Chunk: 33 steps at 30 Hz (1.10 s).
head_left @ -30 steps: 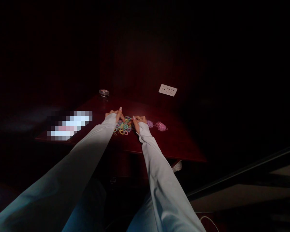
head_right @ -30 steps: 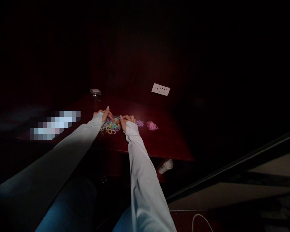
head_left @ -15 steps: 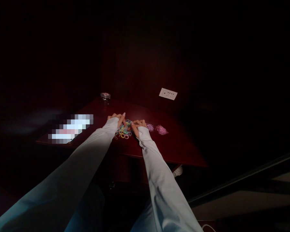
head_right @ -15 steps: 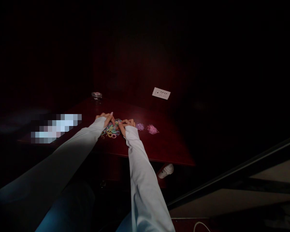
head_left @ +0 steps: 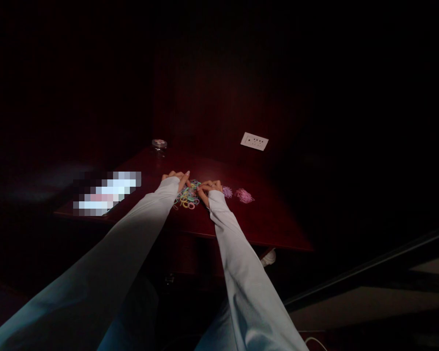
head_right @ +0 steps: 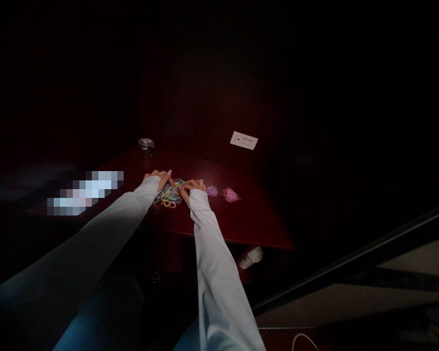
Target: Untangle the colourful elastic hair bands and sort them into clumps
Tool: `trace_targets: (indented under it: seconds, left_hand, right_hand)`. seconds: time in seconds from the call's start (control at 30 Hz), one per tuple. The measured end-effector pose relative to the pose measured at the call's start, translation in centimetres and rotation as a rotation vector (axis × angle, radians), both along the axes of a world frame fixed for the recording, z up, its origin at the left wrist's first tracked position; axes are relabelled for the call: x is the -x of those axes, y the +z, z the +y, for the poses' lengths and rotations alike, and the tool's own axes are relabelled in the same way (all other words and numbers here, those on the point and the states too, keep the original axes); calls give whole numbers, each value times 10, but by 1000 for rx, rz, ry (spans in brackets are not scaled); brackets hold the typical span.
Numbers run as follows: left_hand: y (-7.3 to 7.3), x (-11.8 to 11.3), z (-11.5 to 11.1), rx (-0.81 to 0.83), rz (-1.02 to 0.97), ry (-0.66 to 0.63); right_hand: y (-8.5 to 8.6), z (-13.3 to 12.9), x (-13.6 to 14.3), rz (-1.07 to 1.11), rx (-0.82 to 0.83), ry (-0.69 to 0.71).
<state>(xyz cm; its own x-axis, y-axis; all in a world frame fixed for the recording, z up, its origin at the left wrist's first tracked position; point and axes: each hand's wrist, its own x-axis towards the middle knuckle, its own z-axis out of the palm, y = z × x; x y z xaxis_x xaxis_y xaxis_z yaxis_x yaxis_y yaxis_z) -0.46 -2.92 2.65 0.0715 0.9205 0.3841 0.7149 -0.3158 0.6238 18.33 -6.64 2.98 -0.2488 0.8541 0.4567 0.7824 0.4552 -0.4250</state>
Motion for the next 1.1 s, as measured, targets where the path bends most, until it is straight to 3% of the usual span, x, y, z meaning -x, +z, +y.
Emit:
trace_targets:
  seconds: [0.27, 0.53, 0.67, 0.8, 0.97, 1.1]
  left_hand:
    - [8, -1, -5, 67, 46, 4]
    - [-4, -1, 6, 18, 33, 24]
    - [-6, 2, 7, -22, 18, 16]
    - [2, 2, 1, 43, 99, 14]
    - [11, 0, -9, 71, 91, 37]
    - [8, -1, -11, -12, 4, 63]
  right_hand:
    - [-1, 1, 0, -30, -20, -22]
    - [-4, 8, 10, -53, -41, -4]
    - [-7, 11, 7, 9, -60, -24]
    - [-9, 15, 4, 115, -97, -55]
    - [-2, 15, -10, 163, -163, -212]
    - [8, 7, -58, 172, -220, -461]
